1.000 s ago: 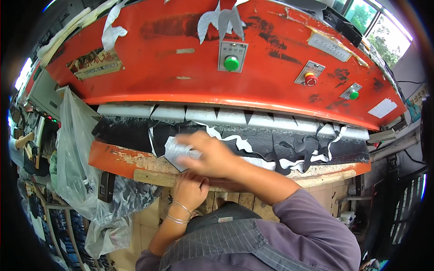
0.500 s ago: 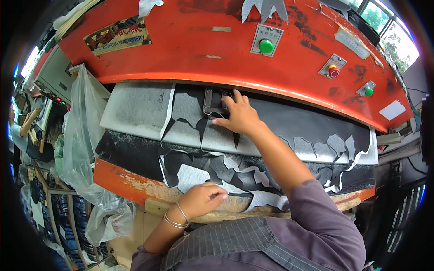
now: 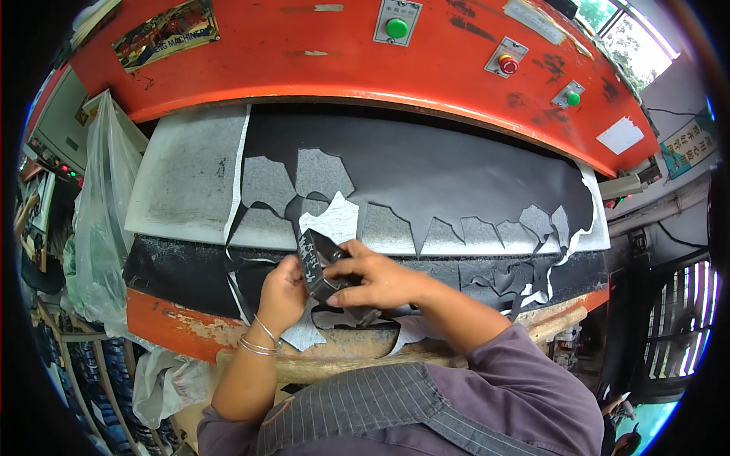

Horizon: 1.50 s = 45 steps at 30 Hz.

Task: Die-cut material using a hydraulic clicker press machine.

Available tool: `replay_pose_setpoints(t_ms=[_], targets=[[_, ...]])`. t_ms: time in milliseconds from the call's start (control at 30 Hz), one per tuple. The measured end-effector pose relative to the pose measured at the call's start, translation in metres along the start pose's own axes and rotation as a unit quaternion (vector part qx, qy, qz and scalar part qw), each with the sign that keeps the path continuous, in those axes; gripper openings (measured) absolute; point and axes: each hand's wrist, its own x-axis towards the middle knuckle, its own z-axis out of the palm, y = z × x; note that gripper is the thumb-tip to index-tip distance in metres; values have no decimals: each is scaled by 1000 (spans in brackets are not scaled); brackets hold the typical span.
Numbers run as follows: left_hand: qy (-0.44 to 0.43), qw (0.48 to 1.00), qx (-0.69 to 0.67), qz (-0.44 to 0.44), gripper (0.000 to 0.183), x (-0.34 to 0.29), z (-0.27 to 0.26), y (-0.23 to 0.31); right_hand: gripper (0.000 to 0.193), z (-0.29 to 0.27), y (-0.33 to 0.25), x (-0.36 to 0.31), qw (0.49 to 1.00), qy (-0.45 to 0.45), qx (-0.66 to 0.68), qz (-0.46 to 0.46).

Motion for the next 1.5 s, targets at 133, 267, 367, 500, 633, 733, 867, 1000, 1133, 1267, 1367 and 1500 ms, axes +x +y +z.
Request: replay_pose_setpoints(t_ms=[133, 267, 367, 500, 633, 733, 867, 1000, 1133, 1267, 1367, 1500], targets=[[23, 991, 29, -126, 11, -9, 0, 4, 54, -41, 21, -3, 991, 75, -108, -1], [70, 925, 367, 73, 27, 17, 11, 16, 48, -81, 39, 12, 923, 225, -310, 24], [143, 853, 494, 87, 35, 47, 35, 17, 47, -93, 47, 32, 894, 224, -376, 92], [39, 851, 518, -72, 42, 64, 34, 18, 56, -84, 65, 26, 891, 261, -364, 74], [6, 847, 525, -81, 48, 60, 36, 1, 64, -71, 90, -3, 873, 322, -365, 32], [124, 843, 522, 41, 55, 55, 38, 2, 61, -69, 101, -8, 865, 342, -366, 0], [127, 848, 513, -46, 60, 58, 34, 14, 58, -68, 104, -7, 860, 356, -365, -8], [77, 849, 513, -106, 64, 54, 37, 11, 57, -66, 109, -6, 852, 365, -375, -28], [68, 808, 580, 77, 74, 33, 45, 12, 56, -64, 107, -8, 851, 365, -378, -25], [34, 754, 634, 170, 50, 32, 47, -12, 55, -60, 106, -8, 849, 372, -375, -19], [31, 777, 592, 212, 30, 34, 32, -11, 55, -59, 108, -7, 845, 373, -383, -17], [24, 830, 521, 200, 24, 16, 17, 0, 55, -61, 107, -7, 843, 371, -390, -19]])
